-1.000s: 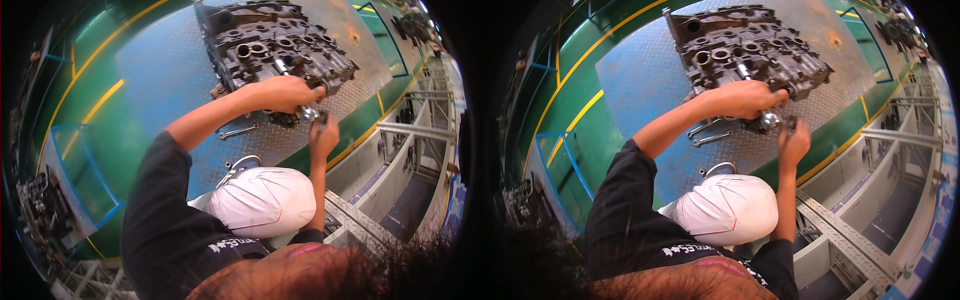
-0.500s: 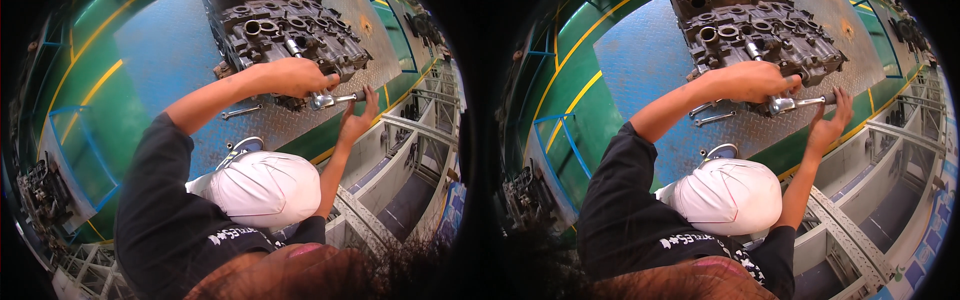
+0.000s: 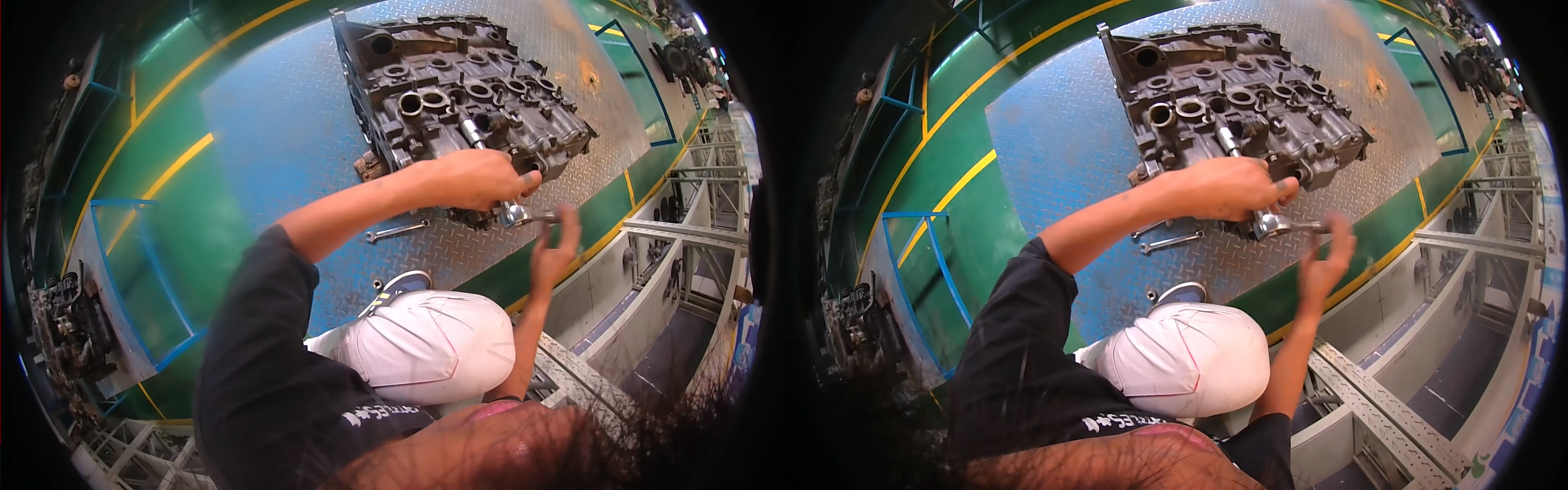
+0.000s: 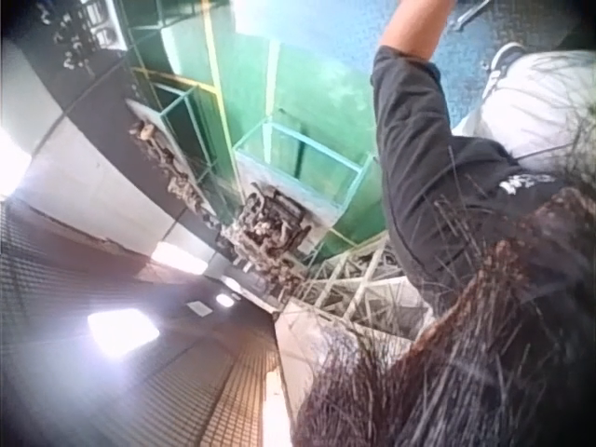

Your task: The person uses a socket wrench to tighten several bolts on an engine block, then picks up a smaller bolt and positions it into a hole by hand.

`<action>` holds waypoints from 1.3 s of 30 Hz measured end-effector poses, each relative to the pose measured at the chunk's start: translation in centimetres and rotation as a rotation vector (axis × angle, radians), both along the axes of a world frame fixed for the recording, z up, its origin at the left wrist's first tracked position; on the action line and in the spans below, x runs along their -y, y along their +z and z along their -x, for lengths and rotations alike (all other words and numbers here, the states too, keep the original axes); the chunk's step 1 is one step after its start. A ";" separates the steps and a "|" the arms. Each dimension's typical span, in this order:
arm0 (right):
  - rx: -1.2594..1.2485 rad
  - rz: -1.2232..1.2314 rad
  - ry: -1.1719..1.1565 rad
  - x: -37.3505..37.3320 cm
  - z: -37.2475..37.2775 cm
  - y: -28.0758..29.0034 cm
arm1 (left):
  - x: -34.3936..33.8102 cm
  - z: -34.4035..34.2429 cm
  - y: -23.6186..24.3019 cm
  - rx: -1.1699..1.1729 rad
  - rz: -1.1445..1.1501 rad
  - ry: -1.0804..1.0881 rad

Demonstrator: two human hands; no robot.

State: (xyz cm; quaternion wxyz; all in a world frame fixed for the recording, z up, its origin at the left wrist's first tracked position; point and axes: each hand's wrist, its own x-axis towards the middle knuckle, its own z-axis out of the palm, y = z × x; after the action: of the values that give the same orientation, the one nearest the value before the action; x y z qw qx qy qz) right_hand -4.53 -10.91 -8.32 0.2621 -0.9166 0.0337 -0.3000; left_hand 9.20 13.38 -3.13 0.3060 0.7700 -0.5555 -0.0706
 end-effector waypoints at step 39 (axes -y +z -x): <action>-0.515 -0.163 0.100 -6.2 4.3 -2.4 | -0.4 0.0 1.8 -0.156 -0.005 0.047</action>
State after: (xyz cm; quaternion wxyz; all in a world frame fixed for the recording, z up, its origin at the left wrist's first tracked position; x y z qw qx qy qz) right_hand -8.79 -4.75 -10.67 0.3322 -0.9392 0.0777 -0.0401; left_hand 9.16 13.76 -1.30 0.3477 0.7759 -0.5114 -0.1245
